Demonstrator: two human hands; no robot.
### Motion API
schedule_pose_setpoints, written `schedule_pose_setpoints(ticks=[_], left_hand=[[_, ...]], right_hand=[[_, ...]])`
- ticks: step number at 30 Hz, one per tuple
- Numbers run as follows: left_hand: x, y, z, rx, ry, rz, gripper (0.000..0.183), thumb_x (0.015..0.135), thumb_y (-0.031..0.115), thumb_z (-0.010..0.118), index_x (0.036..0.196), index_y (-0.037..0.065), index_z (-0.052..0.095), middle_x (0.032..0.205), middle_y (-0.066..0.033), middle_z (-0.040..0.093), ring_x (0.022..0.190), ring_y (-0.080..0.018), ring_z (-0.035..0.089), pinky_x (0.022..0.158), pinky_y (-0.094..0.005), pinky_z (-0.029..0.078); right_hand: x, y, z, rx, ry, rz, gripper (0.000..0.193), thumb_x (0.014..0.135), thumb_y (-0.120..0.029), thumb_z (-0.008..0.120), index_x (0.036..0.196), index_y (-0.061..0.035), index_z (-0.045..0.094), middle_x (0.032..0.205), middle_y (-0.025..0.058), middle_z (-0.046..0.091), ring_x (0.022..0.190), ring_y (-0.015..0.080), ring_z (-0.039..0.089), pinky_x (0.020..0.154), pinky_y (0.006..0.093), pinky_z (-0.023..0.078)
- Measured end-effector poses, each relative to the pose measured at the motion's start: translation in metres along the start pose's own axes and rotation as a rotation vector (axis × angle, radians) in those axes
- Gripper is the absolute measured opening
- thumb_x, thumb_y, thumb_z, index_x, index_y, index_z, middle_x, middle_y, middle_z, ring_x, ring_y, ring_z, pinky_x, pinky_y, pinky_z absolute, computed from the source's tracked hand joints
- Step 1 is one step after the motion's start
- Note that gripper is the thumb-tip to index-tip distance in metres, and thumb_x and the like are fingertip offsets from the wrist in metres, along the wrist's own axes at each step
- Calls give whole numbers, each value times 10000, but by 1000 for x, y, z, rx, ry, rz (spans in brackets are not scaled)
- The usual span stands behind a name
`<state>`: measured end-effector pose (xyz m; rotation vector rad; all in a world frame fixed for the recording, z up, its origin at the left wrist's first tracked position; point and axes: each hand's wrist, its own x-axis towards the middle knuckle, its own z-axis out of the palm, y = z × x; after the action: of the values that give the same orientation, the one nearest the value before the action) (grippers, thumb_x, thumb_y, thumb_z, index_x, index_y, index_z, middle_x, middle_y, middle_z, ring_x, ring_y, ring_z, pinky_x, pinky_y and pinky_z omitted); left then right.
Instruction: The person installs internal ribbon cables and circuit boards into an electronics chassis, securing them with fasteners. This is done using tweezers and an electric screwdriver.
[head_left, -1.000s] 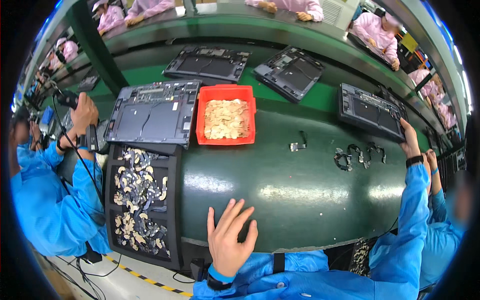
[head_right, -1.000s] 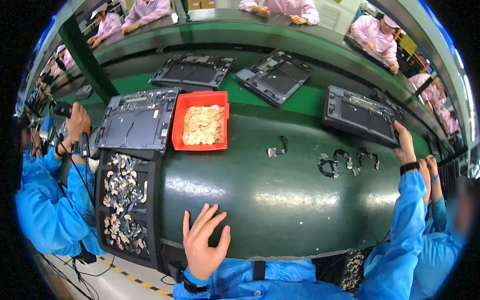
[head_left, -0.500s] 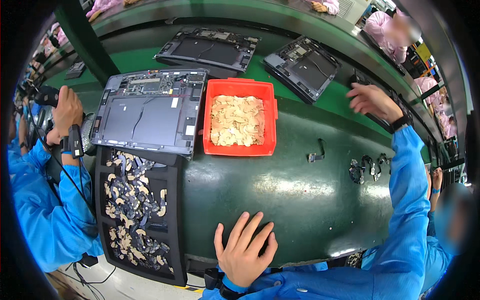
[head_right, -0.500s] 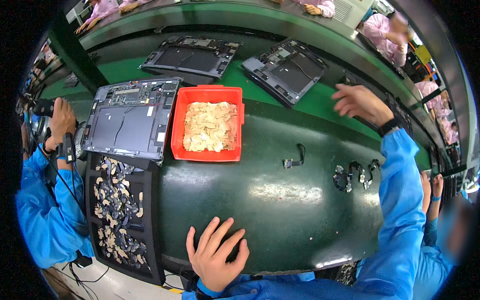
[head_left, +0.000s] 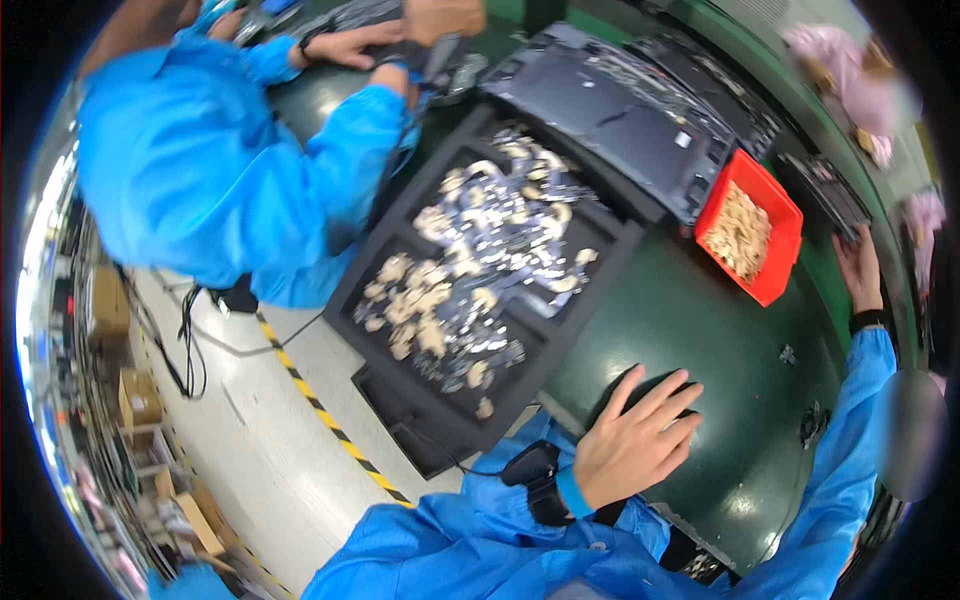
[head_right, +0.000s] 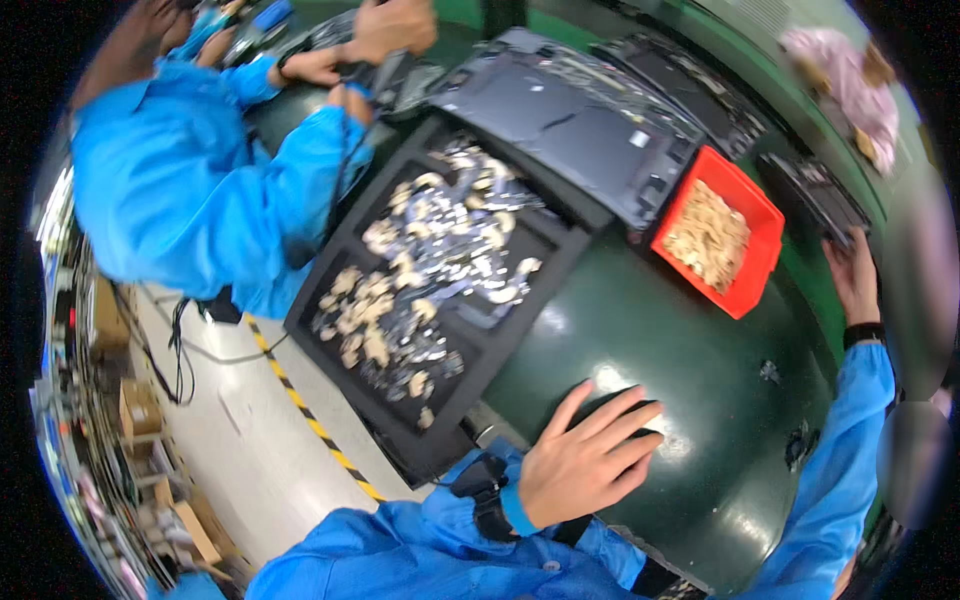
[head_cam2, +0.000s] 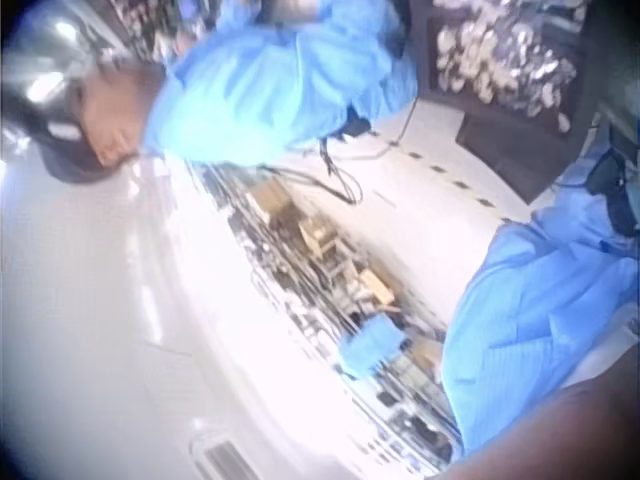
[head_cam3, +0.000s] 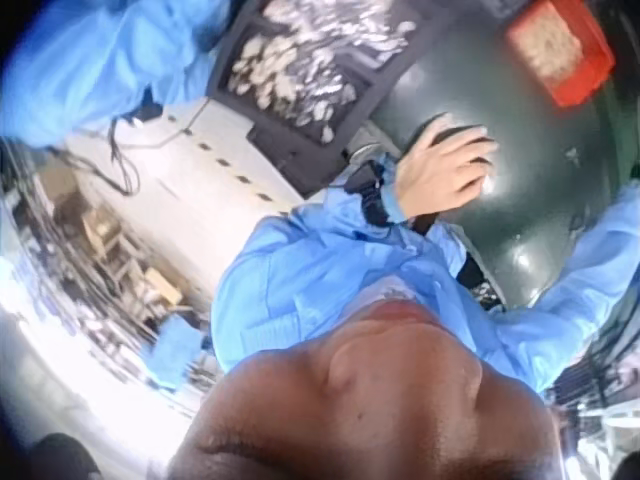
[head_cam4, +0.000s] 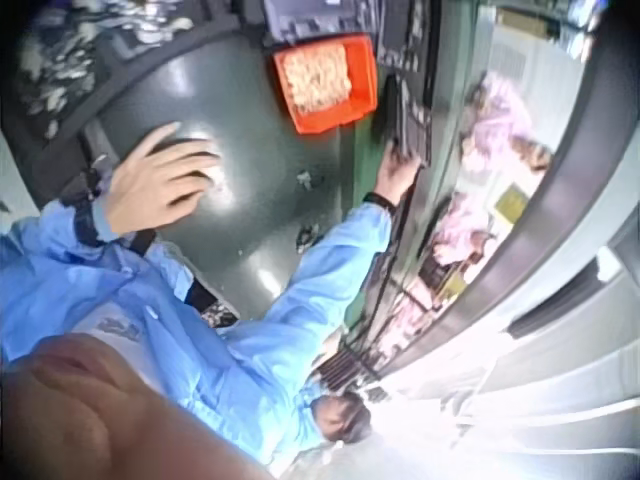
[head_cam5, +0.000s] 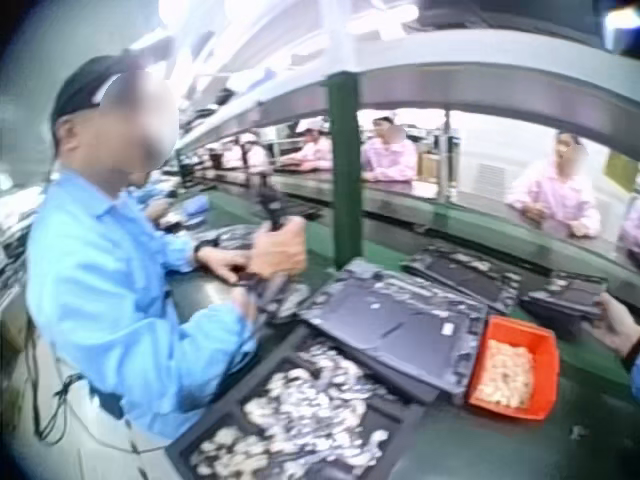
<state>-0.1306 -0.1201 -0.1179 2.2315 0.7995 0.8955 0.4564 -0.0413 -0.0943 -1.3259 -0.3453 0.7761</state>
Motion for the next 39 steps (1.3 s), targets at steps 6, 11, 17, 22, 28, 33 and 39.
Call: schedule_pose_setpoints(ticks=[6, 11, 17, 22, 28, 33, 39], left_hand=[[-7, -11, -9, -158, -72, 46, 163, 883, 243, 729, 1005, 152, 785, 1411, -39, 636, 1445, -240, 488, 1214, -591, 289], [-14, 8, -68, -339, -460, 154, 396, 953, 297, 692, 1282, 81, 657, 1279, -156, 649, 1303, -313, 561, 1112, -526, 395], [-6, 25, -155, -104, -166, 52, 136, 883, 251, 796, 943, 132, 774, 907, -60, 749, 851, -262, 718, 767, -402, 557], [55, -67, -162, 244, 247, 28, 293, 867, 242, 788, 1053, 17, 761, 1057, -189, 756, 991, -382, 725, 906, -445, 565], [82, -132, -181, 392, -87, -255, 271, 813, 254, 846, 957, 27, 817, 804, -185, 747, 736, -323, 730, 704, -401, 572], [98, -133, -195, 173, -246, -259, 222, 852, 148, 845, 989, -21, 807, 866, -134, 790, 778, -147, 723, 721, -289, 564], [100, -140, -198, 151, -213, -295, 207, 901, 111, 797, 1043, -39, 787, 899, -103, 791, 796, -111, 696, 738, -280, 550]], right_hand=[[46, -44, -79, 147, 2, 1, 259, 1014, -190, 694, 1174, 0, 623, 1044, 127, 666, 958, 228, 647, 824, 324, 566], [-49, -88, -134, -501, -354, -388, 449, 1018, -23, 576, 1465, -37, 536, 1349, 118, 610, 1206, 208, 584, 1040, 334, 468], [-373, -101, -74, -1468, -251, -984, 725, 955, -247, 587, 1563, 83, 372, 1595, 206, 444, 1504, 319, 385, 1258, 437, 260], [-467, -24, -130, -870, -31, -497, 713, 987, -413, 620, 1502, 56, 468, 1479, 168, 544, 1363, 270, 511, 1165, 407, 386], [-474, 17, -22, -305, -418, 315, 498, 1031, -118, 612, 1481, 69, 512, 1363, 106, 662, 1204, 156, 614, 1057, 294, 463], [-455, 29, -25, -328, -597, 387, 519, 1084, -187, 575, 1538, 38, 463, 1392, 100, 648, 1202, 130, 611, 1077, 283, 465], [-417, 42, -39, -467, -620, 230, 454, 1090, -210, 577, 1473, 31, 539, 1314, 90, 693, 1148, 128, 632, 1029, 297, 504]])
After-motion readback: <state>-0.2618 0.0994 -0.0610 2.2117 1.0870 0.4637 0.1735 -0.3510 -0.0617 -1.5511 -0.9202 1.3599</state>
